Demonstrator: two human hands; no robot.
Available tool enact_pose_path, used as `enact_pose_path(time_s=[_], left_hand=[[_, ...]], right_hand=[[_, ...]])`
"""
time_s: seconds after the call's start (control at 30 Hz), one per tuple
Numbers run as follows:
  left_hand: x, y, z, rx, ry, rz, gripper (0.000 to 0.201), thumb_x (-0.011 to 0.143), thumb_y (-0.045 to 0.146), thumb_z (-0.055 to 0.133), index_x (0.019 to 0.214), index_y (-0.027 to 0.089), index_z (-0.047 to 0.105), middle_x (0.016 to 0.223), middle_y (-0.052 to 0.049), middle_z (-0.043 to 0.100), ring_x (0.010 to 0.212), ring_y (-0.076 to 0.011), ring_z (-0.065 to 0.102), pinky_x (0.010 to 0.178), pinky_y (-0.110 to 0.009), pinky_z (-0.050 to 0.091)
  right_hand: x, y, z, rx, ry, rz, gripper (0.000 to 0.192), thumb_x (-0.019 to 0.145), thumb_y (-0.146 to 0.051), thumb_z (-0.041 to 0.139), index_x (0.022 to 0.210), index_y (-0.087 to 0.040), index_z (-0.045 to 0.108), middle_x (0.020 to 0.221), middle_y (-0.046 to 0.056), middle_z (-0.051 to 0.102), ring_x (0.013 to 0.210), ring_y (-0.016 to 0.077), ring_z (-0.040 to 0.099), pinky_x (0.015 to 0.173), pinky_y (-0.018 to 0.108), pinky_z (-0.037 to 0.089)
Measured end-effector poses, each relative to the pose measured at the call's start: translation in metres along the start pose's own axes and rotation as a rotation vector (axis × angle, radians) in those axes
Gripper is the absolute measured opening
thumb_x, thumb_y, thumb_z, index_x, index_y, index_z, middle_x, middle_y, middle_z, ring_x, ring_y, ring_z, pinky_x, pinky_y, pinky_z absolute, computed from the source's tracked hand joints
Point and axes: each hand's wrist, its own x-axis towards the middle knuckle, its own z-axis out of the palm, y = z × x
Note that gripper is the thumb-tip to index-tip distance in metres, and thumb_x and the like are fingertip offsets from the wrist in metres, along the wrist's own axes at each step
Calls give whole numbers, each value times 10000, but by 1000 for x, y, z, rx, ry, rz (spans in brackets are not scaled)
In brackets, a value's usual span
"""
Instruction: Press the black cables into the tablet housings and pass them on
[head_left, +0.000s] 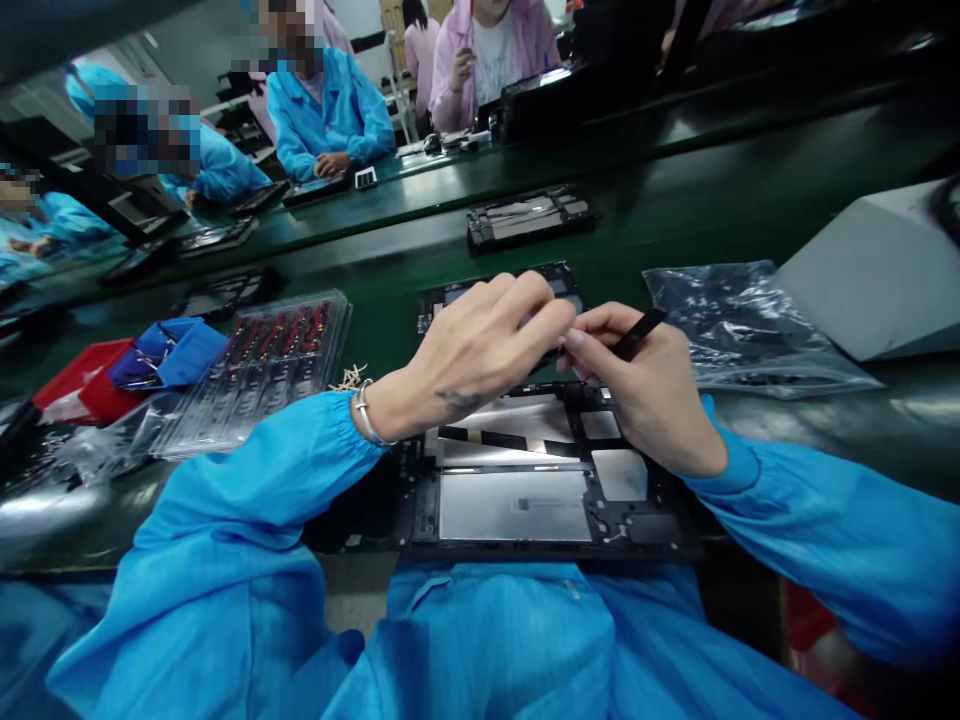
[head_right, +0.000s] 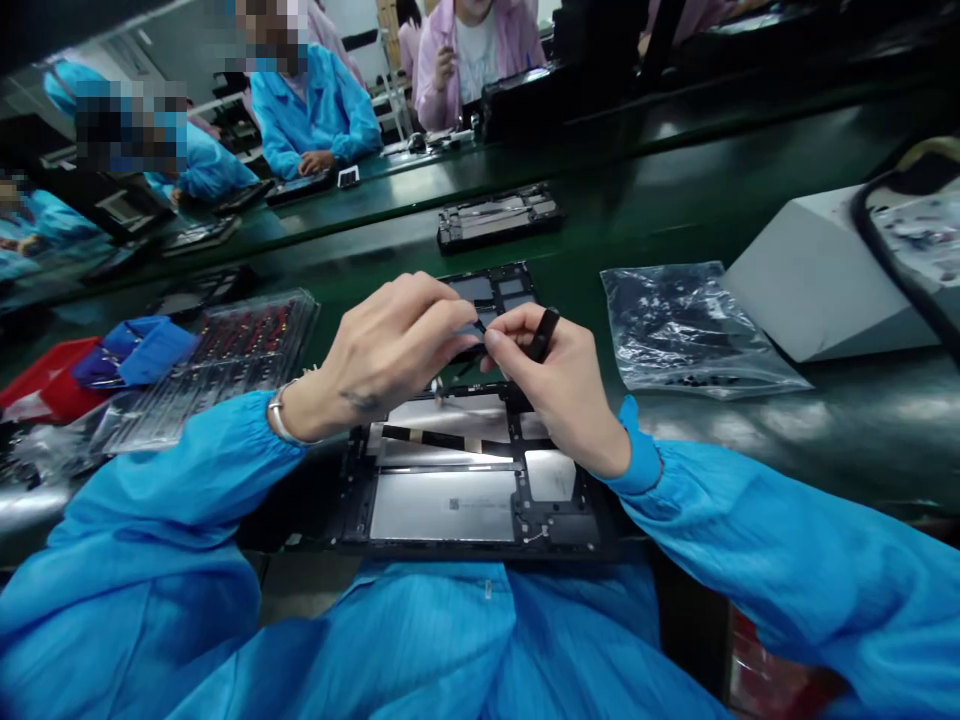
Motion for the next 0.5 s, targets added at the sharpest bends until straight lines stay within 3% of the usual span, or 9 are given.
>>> enact_pose_path(time_s=[0.17, 0.5], left_hand=[[3, 6, 8, 252, 45, 102, 230, 1093, 191, 429, 963, 140, 610, 888, -69, 683, 745, -168, 578, 673, -300, 401], [1, 8, 11, 252, 8, 56, 217, 1068, 147, 451, 958, 132, 637, 880, -68, 684, 746, -178, 591, 669, -303, 456]], right_hand=[[-1, -1, -1, 22, 11, -21, 99, 934, -274, 740, 862, -218, 701, 709, -19, 681, 648, 119, 626, 598, 262, 466], [0, -2, 0, -6, -22, -64, 122, 940, -314, 739, 862, -229, 701, 719, -19, 692, 664, 133, 664, 615, 261, 504]])
